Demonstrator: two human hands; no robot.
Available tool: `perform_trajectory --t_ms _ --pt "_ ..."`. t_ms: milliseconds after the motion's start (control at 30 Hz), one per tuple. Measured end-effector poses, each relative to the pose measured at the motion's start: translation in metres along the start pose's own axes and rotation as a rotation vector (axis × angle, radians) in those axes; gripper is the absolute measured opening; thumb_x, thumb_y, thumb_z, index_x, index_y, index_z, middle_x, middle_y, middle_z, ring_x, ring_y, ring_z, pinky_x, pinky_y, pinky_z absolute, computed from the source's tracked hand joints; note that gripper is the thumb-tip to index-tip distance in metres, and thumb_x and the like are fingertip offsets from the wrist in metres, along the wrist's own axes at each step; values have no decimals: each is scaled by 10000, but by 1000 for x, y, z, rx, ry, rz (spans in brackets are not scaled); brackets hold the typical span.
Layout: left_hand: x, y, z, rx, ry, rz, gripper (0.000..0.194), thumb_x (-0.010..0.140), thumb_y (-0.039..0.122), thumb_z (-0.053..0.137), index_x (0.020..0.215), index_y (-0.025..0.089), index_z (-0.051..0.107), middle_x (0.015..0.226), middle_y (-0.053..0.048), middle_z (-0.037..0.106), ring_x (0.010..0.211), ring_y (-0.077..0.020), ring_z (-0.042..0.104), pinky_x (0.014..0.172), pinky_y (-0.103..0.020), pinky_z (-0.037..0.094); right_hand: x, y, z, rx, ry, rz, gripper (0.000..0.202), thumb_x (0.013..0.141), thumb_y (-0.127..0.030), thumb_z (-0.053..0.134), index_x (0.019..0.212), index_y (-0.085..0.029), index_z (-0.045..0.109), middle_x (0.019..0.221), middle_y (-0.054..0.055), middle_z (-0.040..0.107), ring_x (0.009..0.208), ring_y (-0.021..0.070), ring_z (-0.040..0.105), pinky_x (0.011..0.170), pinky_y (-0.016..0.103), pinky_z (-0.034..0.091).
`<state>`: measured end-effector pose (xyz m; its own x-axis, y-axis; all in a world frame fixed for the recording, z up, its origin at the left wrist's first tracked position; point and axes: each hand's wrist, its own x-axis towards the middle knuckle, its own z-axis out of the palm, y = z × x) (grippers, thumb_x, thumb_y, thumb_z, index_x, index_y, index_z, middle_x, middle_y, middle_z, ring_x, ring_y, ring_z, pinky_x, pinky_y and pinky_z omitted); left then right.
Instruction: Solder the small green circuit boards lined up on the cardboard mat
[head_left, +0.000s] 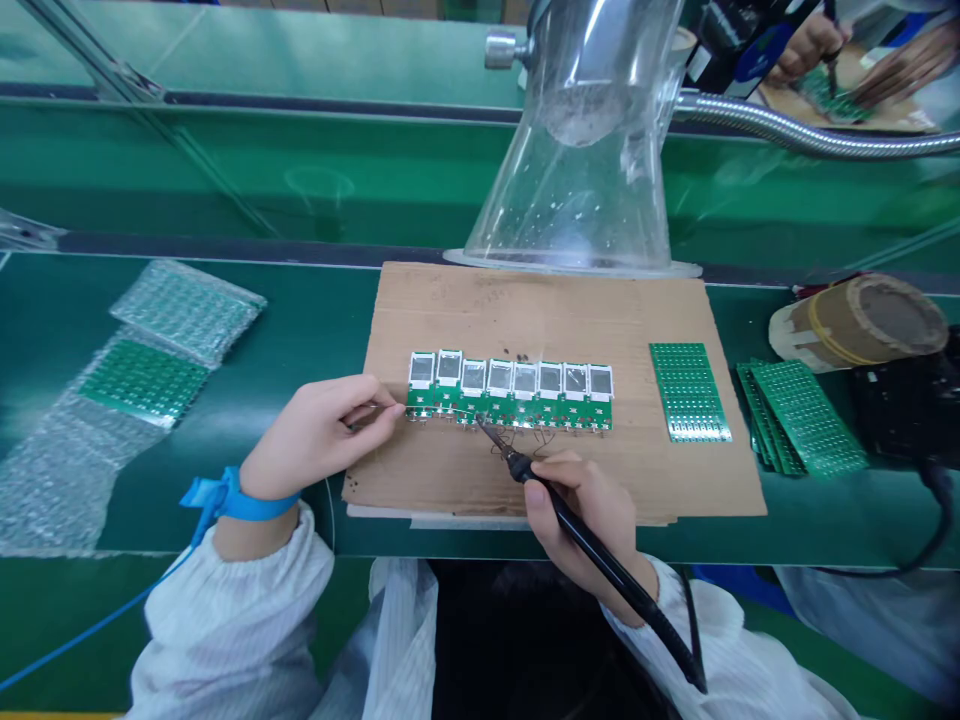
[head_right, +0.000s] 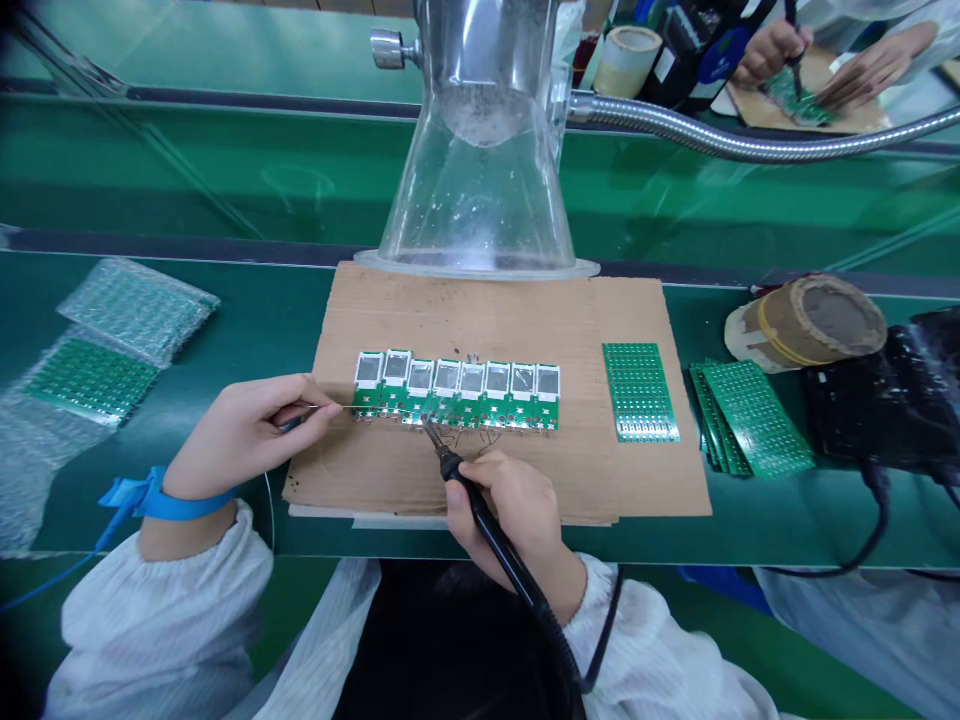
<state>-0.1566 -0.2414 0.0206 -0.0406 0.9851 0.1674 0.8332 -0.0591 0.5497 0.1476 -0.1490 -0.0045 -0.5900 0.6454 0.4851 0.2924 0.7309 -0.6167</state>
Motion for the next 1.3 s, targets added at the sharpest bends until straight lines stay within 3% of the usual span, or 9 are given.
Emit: perform_trajectory --t_ms 467,800,1300 --pt "2 2 6 -25 -49 44 226 1047 244 622 824 210 611 605 77 416 525 -99 419 526 -240 295 -3 -2 3 -65 -12 -85 84 1004 -212 642 1076 -251 625 818 17 769 680 183 775 612 283 612" --pt "1 3 1 -25 -25 -20 244 1038 246 600 797 207 605 610 75 396 528 -99 380 531 -248 294 4 -5 5 -14 -13 -39 127 981 -202 655 1092 -260 634 821 8 775 690 192 786 636 284 636" --pt "1 1 4 -35 -28 25 231 1039 211 631 812 208 589 623 76 418 538 -98 396 530 -238 290 2 -5 9 -17 -37 -74 109 1001 -198 651 1088 -254 616 838 9 763 688 175 768 634 275 614"
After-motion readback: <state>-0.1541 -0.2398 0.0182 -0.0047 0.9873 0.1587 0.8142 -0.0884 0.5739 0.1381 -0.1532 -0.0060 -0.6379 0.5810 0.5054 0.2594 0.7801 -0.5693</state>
